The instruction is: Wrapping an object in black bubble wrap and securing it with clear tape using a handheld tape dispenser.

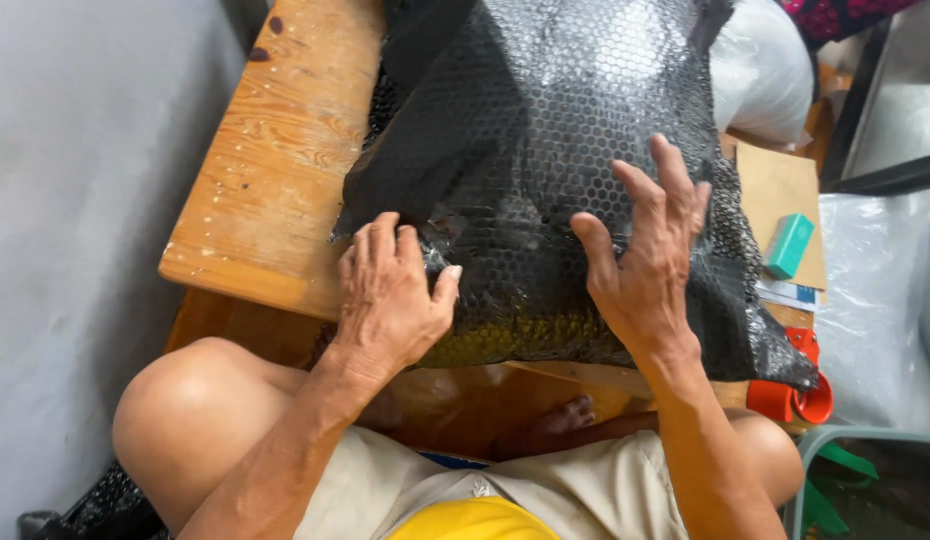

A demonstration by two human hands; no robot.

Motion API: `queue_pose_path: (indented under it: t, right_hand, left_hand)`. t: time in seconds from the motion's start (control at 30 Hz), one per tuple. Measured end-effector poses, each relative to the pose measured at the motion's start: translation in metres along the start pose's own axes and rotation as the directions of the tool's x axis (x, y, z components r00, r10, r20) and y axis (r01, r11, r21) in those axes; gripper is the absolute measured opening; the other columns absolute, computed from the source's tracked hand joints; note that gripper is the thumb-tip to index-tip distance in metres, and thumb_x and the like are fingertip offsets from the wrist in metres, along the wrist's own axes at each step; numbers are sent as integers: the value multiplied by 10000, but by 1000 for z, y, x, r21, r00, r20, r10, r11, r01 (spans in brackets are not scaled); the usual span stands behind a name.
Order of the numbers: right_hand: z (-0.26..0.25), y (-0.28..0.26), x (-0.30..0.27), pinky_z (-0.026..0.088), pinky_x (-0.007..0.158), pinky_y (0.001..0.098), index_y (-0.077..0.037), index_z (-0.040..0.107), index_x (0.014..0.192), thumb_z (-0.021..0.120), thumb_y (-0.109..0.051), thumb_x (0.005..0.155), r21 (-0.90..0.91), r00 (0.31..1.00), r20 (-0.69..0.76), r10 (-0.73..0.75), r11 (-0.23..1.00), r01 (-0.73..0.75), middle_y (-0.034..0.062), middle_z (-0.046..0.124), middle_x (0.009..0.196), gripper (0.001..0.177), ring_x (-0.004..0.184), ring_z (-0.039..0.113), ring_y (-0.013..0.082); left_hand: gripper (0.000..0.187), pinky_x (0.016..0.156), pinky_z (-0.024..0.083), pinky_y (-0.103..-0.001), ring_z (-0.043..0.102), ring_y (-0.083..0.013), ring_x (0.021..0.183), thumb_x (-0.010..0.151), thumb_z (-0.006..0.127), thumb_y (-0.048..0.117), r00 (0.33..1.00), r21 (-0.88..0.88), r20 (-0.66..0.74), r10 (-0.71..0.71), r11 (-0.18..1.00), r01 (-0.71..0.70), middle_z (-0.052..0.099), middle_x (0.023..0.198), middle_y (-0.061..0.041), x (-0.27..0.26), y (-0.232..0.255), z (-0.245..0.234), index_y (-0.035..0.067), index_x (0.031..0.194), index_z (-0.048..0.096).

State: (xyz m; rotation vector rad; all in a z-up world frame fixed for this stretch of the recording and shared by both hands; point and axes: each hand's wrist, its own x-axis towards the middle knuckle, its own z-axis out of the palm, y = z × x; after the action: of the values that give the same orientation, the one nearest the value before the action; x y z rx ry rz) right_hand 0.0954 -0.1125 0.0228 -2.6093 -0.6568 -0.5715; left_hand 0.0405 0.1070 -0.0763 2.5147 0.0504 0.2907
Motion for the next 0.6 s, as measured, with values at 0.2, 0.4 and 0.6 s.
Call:
queue_pose_path:
  t: [0.2,0.4,0.6]
  right_hand:
    - [-9,89,-101,-11,1202,615,-38,451,1545,458,-605,1046,-285,984,-113,139,944,-166,253,247,1667,755,1553,203,411]
    - [26,97,-122,-20,1156,708,-83,326,1620,237,-688,1033,-204,969,-139,204,952,-230,236,258,1668,848,1527,243,442]
    - [43,54,-112,-62,1172,700,-53,293,1622,367,-724,984,-159,956,-158,246,950,-271,277,214,1668,930,1541,191,467]
  left_hand:
    - [931,1042,336,-741,386,-579,1382,1007,472,644,998,-78,-23,-53,996,51,326,1528,-409,-6,19,-20,-86,1566,319]
    - [1179,956,433,-762,516,-661,1209,820,745,641,974,-318,204,-94,935,157,464,1369,-465,5,17,-11,-16,1621,182]
    - [1187,1033,421,-665,529,-556,1269,728,860,540,980,-262,93,-177,945,196,532,1413,-359,26,-9,-29,41,1628,268]
